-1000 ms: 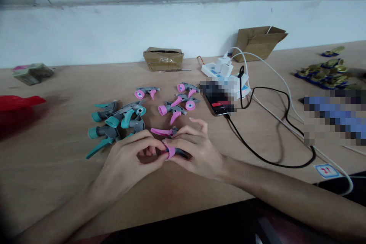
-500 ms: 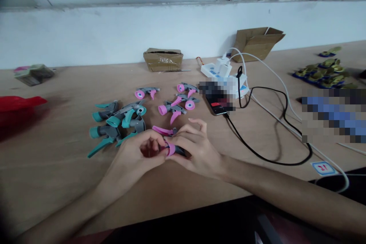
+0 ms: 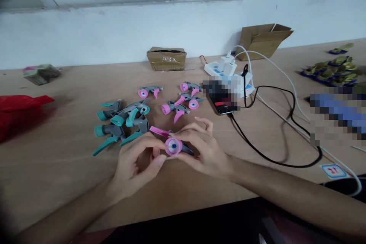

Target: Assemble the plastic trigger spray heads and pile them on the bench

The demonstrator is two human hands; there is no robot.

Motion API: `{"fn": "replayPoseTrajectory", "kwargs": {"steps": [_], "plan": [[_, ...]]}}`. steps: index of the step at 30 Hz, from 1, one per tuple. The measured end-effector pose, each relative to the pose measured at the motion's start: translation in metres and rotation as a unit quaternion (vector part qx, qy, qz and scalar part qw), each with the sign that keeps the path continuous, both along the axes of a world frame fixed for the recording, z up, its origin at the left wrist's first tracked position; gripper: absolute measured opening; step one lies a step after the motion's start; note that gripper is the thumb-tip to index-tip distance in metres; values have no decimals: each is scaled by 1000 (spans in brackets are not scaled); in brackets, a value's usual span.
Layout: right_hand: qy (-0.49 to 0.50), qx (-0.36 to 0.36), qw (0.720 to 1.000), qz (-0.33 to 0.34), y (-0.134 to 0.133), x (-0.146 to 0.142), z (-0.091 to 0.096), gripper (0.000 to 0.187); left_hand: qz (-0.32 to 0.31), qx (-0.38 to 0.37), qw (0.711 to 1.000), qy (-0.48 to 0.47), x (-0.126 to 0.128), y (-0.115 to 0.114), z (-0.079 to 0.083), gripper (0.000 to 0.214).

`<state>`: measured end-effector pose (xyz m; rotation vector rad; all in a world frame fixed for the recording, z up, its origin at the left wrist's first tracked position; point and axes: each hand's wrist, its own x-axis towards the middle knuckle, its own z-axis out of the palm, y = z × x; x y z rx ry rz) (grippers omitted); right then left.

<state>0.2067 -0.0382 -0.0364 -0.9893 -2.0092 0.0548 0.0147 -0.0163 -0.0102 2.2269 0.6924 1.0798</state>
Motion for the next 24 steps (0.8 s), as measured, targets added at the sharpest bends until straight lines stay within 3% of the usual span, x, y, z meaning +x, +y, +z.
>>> {"fn": "replayPoseTrajectory", "kwargs": {"steps": [8, 17, 20, 24], "plan": [[-8, -31, 999, 25, 2, 2, 3, 31, 33, 138, 985, 99, 1, 2, -3, 24], [-16, -30, 999, 29, 0, 1, 0, 28, -13, 107, 984, 145, 2, 4, 0, 20], [-19, -22, 999, 27, -1, 0, 1, 26, 5, 133, 981, 144, 3, 0, -1, 17], [-21, -32, 999, 8, -2, -2, 4, 28, 54, 139, 986, 71, 3, -7, -7, 19]]}}
